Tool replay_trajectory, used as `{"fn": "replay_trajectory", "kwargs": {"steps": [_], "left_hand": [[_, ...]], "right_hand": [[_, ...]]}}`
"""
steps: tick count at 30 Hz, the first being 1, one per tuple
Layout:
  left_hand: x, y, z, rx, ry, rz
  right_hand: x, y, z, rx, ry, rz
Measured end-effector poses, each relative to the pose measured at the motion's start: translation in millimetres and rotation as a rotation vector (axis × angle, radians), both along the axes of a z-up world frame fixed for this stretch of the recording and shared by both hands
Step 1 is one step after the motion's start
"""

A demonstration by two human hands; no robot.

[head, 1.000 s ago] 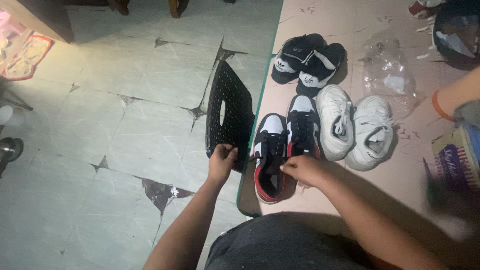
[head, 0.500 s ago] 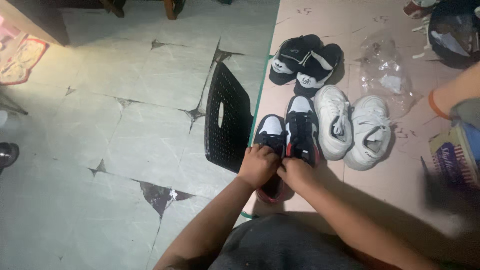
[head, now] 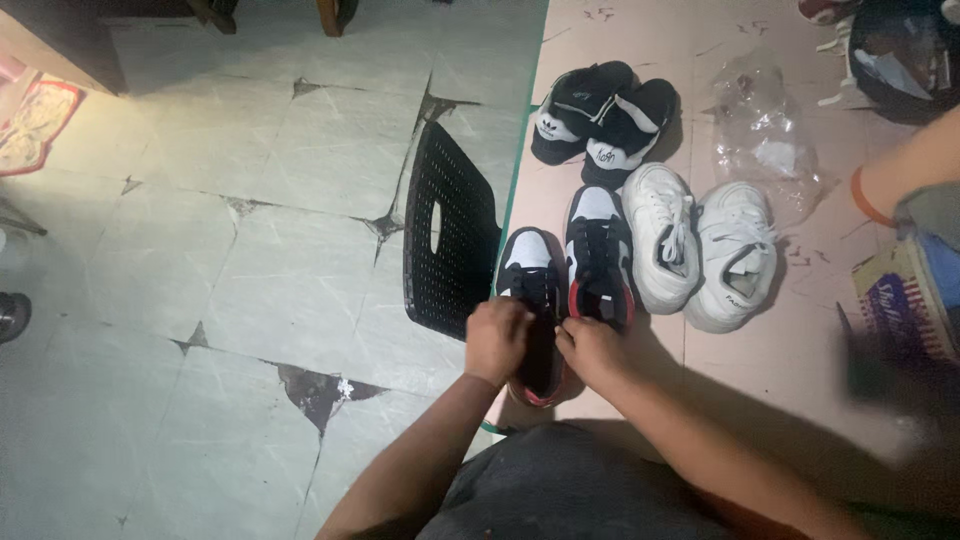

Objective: The person unlaces and then re-laces two pairs of sneakers on a tiled floor. They first work on a black-and-red pair, removing the laces and threading them back through the eyelets, then move to a white pair and repeat the process. The hands are visible throughout, manipulating the laces and shoes directly.

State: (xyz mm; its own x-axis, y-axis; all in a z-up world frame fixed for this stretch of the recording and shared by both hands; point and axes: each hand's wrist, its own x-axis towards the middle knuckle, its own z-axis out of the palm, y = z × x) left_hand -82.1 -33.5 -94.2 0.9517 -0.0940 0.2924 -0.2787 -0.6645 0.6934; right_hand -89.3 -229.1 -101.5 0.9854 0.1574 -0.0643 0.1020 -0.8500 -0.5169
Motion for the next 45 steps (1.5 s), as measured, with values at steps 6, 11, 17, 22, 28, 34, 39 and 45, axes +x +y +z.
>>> {"fn": "replay_trajectory", "kwargs": {"steps": [6, 11, 17, 22, 28, 34, 39, 45], "left_hand": [[-16.7, 36.0, 3.5, -0.337, 0.417, 0.273], [-24.6, 19.5, 33.4, 0.061, -0.109, 0.017], [-30.3, -22.2, 51.6, 0.274, -0.100, -0.272], [-40.9, -45.5, 42.8, 0.342, -0.064, -0.269], [-45.0, -60.4, 23.8, 0.509, -0.060, -0.239], [-48.7, -51.0, 4.9, 0.194, -0.070, -0.100], [-41.6, -41.4, -10.8, -0.855, 0.566, 0.139], [-42.7, -8.4, -4.6, -1.035, 0.827, 0.051]], "right_hand": [[-2.9, -2.3, 6.2, -0.055, 0.056, 0.034], [-9.6, -2.5, 13.0, -0.122, 0.012, 0.035], [-12.5, -22.8, 8.2, -0.133, -0.034, 0.027], [-25.7, -34.9, 1.3, -0.042, -0.072, -0.090], [-37.4, -43.3, -5.1, 0.010, -0.061, -0.104], [-33.1, -45.2, -16.6, 0.086, -0.131, -0.047], [-33.9, -48.9, -22.7, 0.087, -0.129, -0.047], [-34.5, -43.5, -14.7, 0.073, -0.153, -0.061]]}}
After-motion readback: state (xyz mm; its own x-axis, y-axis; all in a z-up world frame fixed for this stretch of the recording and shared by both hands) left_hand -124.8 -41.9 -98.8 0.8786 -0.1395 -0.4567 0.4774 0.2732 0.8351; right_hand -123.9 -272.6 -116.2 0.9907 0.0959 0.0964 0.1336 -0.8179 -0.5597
